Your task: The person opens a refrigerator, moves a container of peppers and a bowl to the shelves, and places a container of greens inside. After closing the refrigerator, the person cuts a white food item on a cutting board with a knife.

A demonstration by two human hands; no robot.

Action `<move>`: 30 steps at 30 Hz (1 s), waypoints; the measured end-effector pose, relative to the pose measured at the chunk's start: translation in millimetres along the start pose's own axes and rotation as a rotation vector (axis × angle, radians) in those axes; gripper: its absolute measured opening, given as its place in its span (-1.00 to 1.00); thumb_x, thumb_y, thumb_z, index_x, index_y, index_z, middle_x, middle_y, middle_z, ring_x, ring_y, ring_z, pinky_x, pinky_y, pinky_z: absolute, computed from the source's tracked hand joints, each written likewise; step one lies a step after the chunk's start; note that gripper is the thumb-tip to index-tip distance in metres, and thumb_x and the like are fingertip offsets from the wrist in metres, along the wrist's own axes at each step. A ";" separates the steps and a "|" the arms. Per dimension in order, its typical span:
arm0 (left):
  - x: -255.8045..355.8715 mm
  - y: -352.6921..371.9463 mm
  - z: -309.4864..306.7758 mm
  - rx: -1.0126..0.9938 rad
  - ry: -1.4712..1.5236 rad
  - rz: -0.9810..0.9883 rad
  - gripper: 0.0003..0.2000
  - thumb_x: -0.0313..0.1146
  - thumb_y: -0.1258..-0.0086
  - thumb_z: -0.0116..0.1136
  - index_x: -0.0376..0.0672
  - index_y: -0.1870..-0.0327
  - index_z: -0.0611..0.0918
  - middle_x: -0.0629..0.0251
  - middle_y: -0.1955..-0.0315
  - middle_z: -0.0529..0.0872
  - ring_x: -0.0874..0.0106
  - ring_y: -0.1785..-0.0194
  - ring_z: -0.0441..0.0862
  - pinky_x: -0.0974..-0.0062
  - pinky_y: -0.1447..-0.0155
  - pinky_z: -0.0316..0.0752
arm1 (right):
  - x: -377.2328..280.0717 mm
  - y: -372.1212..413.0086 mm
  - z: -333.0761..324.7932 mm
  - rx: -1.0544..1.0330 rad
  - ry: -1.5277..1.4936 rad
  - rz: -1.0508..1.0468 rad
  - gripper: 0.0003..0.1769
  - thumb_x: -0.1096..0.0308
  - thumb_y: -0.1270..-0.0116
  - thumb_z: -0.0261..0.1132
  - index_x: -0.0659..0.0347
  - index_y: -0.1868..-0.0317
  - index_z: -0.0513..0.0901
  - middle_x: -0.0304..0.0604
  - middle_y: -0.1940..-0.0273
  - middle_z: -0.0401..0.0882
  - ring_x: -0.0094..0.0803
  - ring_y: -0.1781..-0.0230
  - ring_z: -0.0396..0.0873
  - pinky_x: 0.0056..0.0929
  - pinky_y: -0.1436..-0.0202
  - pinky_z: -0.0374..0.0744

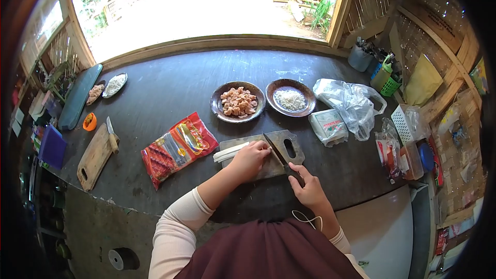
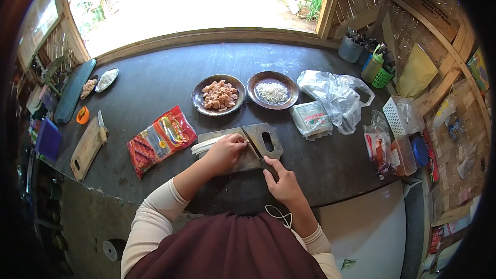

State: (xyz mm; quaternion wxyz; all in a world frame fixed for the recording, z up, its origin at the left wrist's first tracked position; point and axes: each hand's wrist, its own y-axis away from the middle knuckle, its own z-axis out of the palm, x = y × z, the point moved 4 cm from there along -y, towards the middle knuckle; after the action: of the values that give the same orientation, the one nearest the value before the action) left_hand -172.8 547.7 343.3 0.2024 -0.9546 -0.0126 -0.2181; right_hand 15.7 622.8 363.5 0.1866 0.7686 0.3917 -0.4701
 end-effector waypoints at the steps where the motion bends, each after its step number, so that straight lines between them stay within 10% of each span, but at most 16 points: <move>1: -0.2 0.1 0.4 0.005 0.006 0.000 -0.67 -0.58 -0.07 0.09 -0.25 0.08 0.64 0.15 0.11 0.59 0.17 0.01 0.54 0.30 -0.11 0.47 | -0.9 0.1 -0.2 -0.002 -0.004 -0.017 -0.60 0.39 -0.31 0.22 0.19 -0.16 0.51 0.22 0.14 0.62 -0.01 0.03 0.62 -0.34 0.06 0.56; 21: 5.5 -0.8 -4.5 -0.034 -0.056 -0.007 -0.68 -0.55 -0.09 0.11 -0.25 0.07 0.63 0.19 0.11 0.59 0.21 0.00 0.54 0.33 -0.11 0.47 | -2.1 -6.6 0.9 -0.019 -0.027 -0.011 -0.59 0.43 -0.28 0.22 0.22 -0.15 0.52 0.23 0.19 0.64 -0.09 0.14 0.69 -0.38 0.10 0.56; 30: 19.9 7.7 1.0 -0.069 -0.034 -0.041 -0.67 -0.58 -0.12 0.07 -0.28 0.03 0.60 0.10 0.09 0.55 0.13 0.01 0.53 0.29 -0.10 0.47 | 0.3 10.2 -15.1 -0.141 -0.159 0.240 -0.60 0.42 -0.32 0.22 0.22 -0.17 0.51 0.03 0.28 0.68 -0.54 0.30 0.59 -0.48 0.18 0.54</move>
State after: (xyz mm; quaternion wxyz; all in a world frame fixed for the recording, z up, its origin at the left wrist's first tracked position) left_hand -153.5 539.8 347.9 0.1644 -0.9642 -0.0279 -0.2063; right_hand 32.4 626.4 369.8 0.3256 0.7553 0.3130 -0.4750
